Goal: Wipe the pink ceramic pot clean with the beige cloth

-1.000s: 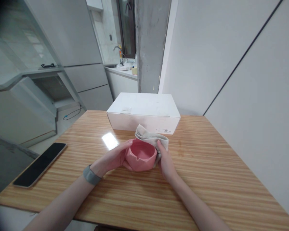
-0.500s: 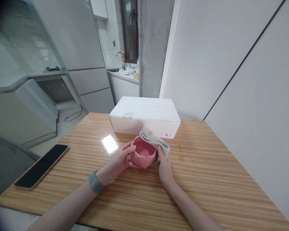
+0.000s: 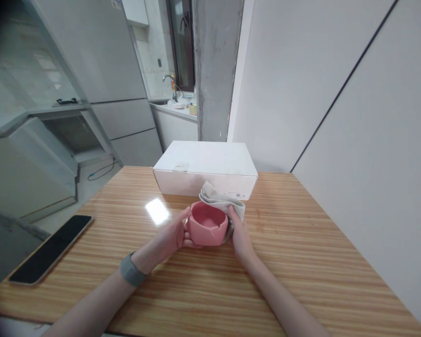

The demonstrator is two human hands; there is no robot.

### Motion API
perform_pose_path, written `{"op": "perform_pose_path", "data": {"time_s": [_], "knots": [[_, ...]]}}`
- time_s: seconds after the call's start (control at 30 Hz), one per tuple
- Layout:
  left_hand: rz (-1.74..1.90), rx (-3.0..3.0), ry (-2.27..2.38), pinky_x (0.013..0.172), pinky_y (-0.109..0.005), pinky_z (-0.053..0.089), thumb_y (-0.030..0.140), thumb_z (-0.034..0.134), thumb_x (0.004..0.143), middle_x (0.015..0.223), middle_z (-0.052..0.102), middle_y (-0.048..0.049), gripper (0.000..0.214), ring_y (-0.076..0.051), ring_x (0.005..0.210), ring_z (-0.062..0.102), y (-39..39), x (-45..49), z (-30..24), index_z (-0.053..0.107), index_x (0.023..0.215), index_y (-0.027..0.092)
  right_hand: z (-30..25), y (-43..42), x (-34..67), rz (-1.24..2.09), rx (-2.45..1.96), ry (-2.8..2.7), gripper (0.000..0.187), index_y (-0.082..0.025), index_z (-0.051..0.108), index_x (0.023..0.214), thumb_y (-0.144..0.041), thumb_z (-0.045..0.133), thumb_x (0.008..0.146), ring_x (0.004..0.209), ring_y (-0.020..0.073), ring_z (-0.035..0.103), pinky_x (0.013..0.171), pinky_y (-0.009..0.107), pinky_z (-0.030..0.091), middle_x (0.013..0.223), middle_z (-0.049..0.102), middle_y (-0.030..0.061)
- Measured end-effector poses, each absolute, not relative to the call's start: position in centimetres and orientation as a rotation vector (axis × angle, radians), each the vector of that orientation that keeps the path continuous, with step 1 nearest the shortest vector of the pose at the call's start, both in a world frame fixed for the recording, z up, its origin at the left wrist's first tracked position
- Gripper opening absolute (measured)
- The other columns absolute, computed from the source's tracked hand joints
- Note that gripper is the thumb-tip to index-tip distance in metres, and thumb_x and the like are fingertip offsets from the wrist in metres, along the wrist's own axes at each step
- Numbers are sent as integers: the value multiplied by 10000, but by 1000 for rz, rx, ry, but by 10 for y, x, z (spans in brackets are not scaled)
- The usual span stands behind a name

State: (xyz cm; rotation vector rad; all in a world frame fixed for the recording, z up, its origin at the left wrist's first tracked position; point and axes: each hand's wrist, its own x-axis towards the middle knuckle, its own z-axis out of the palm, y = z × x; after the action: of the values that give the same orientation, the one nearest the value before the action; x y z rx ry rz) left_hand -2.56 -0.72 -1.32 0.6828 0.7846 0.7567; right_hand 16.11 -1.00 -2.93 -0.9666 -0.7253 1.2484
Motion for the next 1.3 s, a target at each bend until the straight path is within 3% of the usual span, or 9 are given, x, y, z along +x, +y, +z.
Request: {"op": "perform_pose_path", "data": {"time_s": [0.23,0.5,0.73,0.83,0.97,1.03,1.17,1.3], "knots": [[715,752,648,600,-292,600,333,673,822,1025,710,-80,404,-163,750,660,-13,-32,-4,621,1205,215,-19,-15,159,1427,-938,-704,401,-244,733,988,-565,698,751,1198,316,612,1066,477,439,1084,763,39],[837,796,764,537,-277,580,328,754,742,994,682,-83,510,-155,699,640,-13,-26,0,600,1207,184,-40,-16,154,1217,-995,-736,424,-250,708,1076,-550,686,778,1232,290,587,1109,457,389,1178,728,19],[975,726,738,739,-377,603,278,768,749,1291,601,-103,610,-239,1008,658,-17,-20,3,486,1289,257,-50,-22,149,1136,-1008,-772,397,-287,708,1102,-529,691,787,1295,266,533,1138,425,352,1225,705,-7],[932,645,701,764,-399,596,391,700,816,1326,578,-100,510,-247,1058,647,-18,-19,2,479,1259,266,-46,-20,152,1116,-1020,-773,402,-268,719,1080,-536,690,781,1248,286,573,1097,439,403,1183,726,16],[845,636,740,702,-392,586,551,596,854,1178,651,-101,490,-208,830,695,-15,-19,-3,504,1228,248,-35,-18,158,1136,-981,-759,414,-256,714,1089,-540,678,790,1206,292,607,1068,443,432,1181,727,28],[836,679,767,686,-346,572,544,601,854,1096,678,-85,476,-184,782,687,-12,-21,-6,531,1209,233,-29,-18,160,1188,-963,-753,411,-255,715,1082,-546,671,796,1182,289,624,1050,435,449,1172,731,30],[851,704,690,743,-228,522,483,603,879,1075,686,-65,426,-153,924,655,-6,-26,-11,601,1203,206,-19,-20,159,1260,-938,-745,376,-256,723,1036,-535,687,786,1120,271,662,965,381,517,1110,754,26],[815,714,697,663,-214,511,474,639,851,865,677,-29,368,-112,733,616,-1,-34,-12,660,1068,177,-7,-23,160,1335,-931,-747,364,-249,737,968,-530,725,737,1048,287,693,821,354,581,1018,776,31]]}}
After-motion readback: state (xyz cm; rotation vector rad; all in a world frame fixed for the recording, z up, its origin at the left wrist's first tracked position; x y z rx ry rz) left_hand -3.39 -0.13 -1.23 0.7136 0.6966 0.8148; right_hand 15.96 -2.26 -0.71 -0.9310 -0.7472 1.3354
